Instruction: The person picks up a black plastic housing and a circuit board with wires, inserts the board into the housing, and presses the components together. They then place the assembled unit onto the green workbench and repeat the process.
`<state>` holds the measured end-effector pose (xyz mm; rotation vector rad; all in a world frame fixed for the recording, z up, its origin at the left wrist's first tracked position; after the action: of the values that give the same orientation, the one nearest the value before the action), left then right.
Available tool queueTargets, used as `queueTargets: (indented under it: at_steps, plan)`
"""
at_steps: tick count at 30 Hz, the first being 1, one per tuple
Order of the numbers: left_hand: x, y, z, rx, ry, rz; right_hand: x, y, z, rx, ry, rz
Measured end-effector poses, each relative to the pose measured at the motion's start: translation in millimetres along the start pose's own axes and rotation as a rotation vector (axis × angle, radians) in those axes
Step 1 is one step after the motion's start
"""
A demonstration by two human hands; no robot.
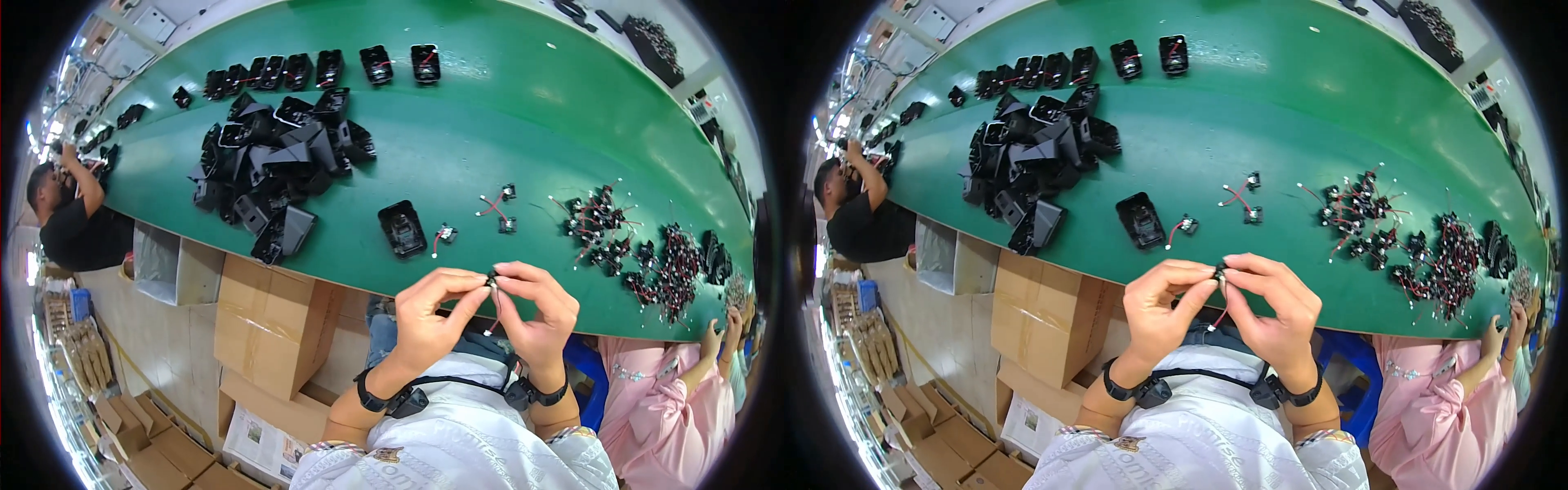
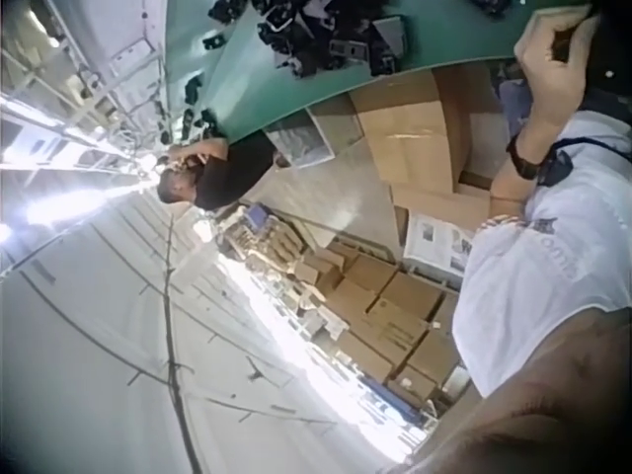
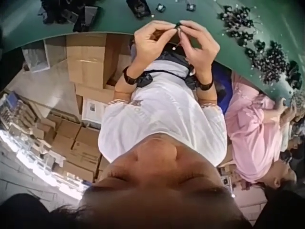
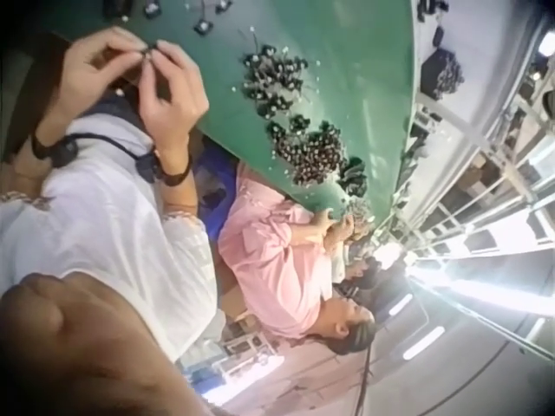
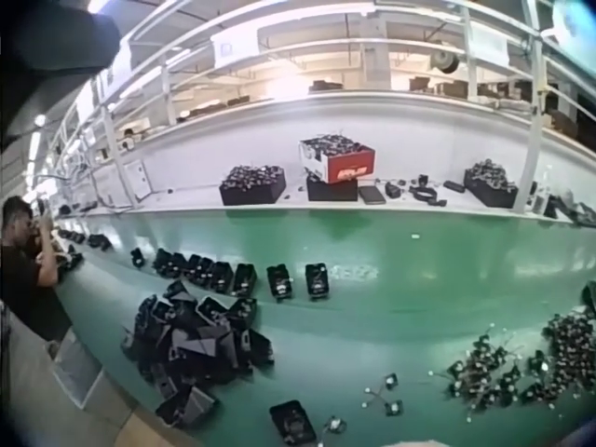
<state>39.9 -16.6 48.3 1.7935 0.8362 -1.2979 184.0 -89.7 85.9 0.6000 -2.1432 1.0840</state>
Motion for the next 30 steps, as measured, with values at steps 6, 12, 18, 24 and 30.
queueTargets:
  at_steps: [6, 12, 18, 24, 30]
  plan:
    - [-14.1, -36.3, -0.6, -0.106, 0.459, -0.571, 0.6, 3.8, 3.0, -0.005, 0.112, -0.180]
    - [1.4, -84.5, -42.6, -0.102, 0.220, -0.950, 2.6, 11.2, -18.4, 0.101, -0.056, -0.132]
    - [-4.8, -83.3, -38.5, 0.100, 0.177, -0.735, 5.7, 32.3, -34.9, 0.134, -0.239, -0.036]
    - [-37.5, -74.4, -34.6, 0.113, 0.352, -0.720, 19.7, 31.8, -45.5, 0.194, -0.363, -0.028]
    - [-38.4, -72.7, -33.2, 0.150, 0.357, -0.685, 26.1, 31.3, -41.1, 0.220, -0.356, -0.028]
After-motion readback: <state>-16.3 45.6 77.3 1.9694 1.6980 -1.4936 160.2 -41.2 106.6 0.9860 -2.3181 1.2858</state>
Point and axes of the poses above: each hand's wrist, its own z-axis away from the middle knuckle, its own y-axis out of the palm, x = y × z, the point moved 3 cm from there along -z, towards the middle knuckle, and after that the axes turned 6 degrees about z, right-handed, at the moved point
